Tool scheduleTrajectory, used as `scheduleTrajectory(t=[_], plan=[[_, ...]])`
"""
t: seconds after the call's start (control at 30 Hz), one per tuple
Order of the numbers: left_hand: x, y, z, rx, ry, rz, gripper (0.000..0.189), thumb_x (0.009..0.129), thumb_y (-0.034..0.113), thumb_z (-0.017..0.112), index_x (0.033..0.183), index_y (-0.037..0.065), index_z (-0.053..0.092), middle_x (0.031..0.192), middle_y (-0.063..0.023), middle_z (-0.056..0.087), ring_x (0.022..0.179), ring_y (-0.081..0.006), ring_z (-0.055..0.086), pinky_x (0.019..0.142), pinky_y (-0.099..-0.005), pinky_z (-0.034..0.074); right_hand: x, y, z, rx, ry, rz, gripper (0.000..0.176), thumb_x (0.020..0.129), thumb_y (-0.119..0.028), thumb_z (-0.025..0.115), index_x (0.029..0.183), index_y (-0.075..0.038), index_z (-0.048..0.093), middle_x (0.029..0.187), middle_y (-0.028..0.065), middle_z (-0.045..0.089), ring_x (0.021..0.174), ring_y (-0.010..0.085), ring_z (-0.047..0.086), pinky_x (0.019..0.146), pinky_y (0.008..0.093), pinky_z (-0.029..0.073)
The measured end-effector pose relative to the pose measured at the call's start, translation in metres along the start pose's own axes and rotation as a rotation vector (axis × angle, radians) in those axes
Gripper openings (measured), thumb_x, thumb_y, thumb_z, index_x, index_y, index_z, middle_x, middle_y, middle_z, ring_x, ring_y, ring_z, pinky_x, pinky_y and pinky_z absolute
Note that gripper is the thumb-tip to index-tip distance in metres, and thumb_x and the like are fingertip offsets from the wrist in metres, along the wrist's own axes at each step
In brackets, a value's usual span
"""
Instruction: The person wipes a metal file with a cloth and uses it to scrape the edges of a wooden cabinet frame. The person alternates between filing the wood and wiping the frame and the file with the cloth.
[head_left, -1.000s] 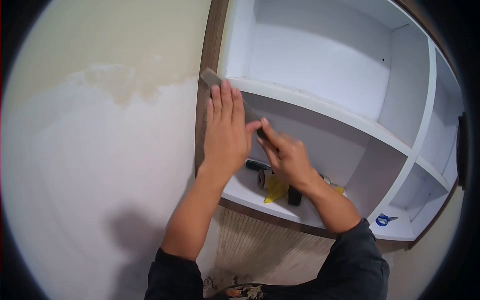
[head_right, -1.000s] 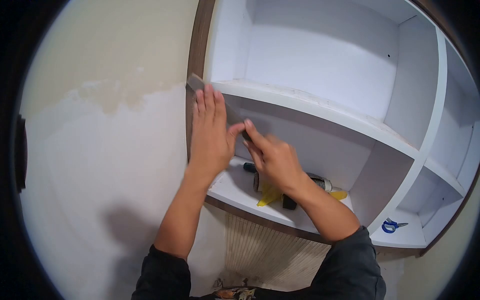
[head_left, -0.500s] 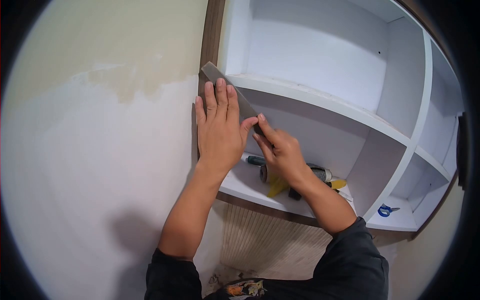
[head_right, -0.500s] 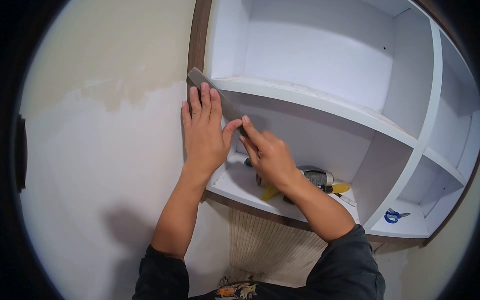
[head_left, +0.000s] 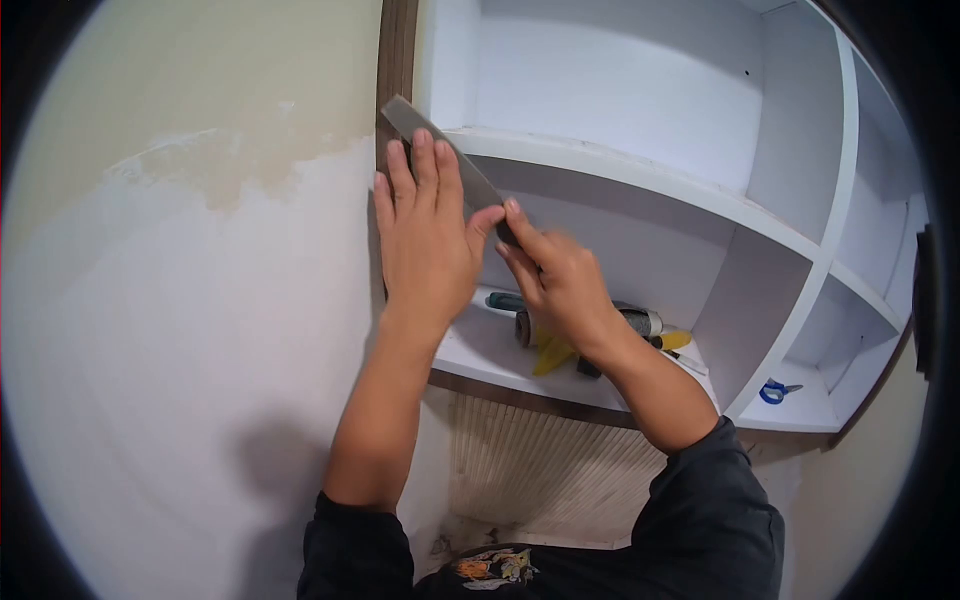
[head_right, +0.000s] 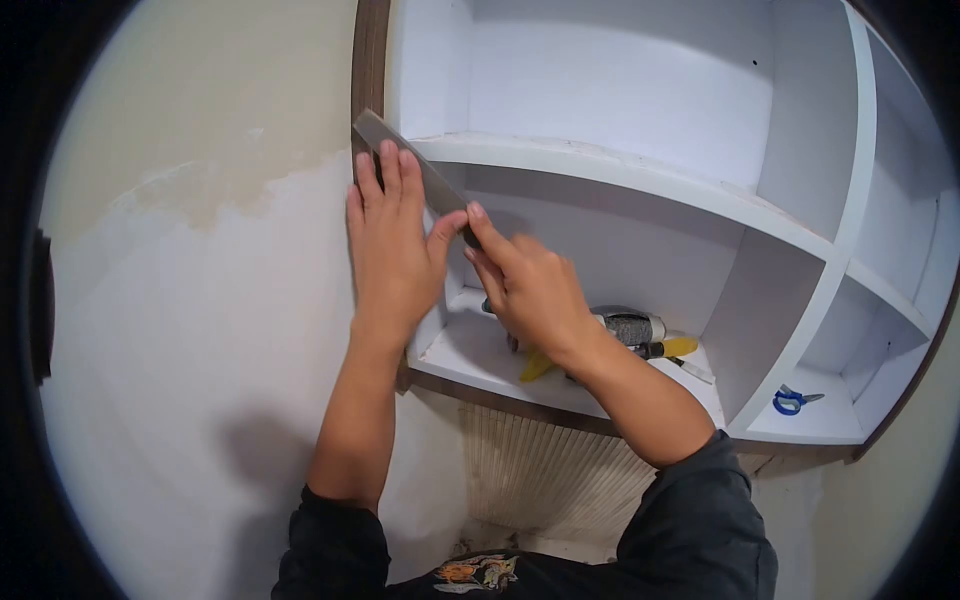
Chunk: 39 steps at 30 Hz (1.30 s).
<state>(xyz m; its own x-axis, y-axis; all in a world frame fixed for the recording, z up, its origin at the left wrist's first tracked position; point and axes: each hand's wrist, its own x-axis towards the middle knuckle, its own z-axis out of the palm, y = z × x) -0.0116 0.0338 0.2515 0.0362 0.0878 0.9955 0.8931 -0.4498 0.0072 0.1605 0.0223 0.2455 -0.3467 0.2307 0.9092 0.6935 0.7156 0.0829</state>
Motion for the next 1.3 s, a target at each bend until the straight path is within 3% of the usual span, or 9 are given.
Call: scheduleTrajectory(t=[0.27,0.37,0.47,0.57,1.3], plan=[[0.011,-0.007,-0.004,0.022,-0.009,-0.014,0.074,0.098,0.041,0.061,0.149,-0.007,0.04,0.16,-0.0249,0.034,0.15,-0.0463,0.025,0.12,-0.0591,0.021,0.008,-0.005,0.003,-0.007,0.07,-0.081,0.058,0.095,-0.019,0.068,0.15,-0.021,0.049,0.071,0.0148,0.061,0.061,0.0408,0.061,0.058,0.0502,0.051],[0.004,-0.003,-0.004,0.013,-0.012,0.012,0.071,0.099,0.039,0.06,0.15,-0.007,0.04,0.159,-0.0255,0.036,0.149,-0.0479,0.025,0.12,-0.0578,0.02,-0.01,-0.001,0.0,-0.003,-0.012,0.005,0.058,0.095,-0.019,0.069,0.15,-0.02,0.049,0.073,0.0165,0.061,0.062,0.0416,0.061,0.057,0.0503,0.051],[0.02,-0.005,-0.003,0.024,0.021,0.012,0.071,0.098,0.036,0.063,0.15,-0.006,0.04,0.159,-0.0253,0.036,0.149,-0.0477,0.025,0.119,-0.0582,0.02,0.012,-0.003,0.001,-0.048,-0.003,-0.003,0.06,0.093,-0.012,0.071,0.149,-0.018,0.05,0.076,0.0171,0.064,0.067,0.037,0.063,0.061,0.0448,0.051],[0.009,-0.001,-0.008,0.017,-0.018,0.018,0.074,0.095,0.039,0.064,0.148,-0.008,0.042,0.157,-0.0254,0.039,0.149,-0.0467,0.027,0.119,-0.0605,0.021,-0.001,-0.001,-0.001,-0.019,0.039,-0.034,0.059,0.095,-0.023,0.069,0.151,-0.024,0.048,0.073,0.0175,0.062,0.061,0.0405,0.062,0.057,0.0497,0.051],[0.025,-0.009,-0.009,0.029,0.003,0.004,0.071,0.098,0.036,0.064,0.15,-0.006,0.041,0.158,-0.0264,0.038,0.149,-0.0478,0.026,0.119,-0.0589,0.022,0.015,-0.007,0.0,-0.014,0.016,-0.009,0.053,0.096,-0.02,0.067,0.147,-0.019,0.052,0.075,0.0162,0.064,0.068,0.0401,0.063,0.06,0.0501,0.051]])
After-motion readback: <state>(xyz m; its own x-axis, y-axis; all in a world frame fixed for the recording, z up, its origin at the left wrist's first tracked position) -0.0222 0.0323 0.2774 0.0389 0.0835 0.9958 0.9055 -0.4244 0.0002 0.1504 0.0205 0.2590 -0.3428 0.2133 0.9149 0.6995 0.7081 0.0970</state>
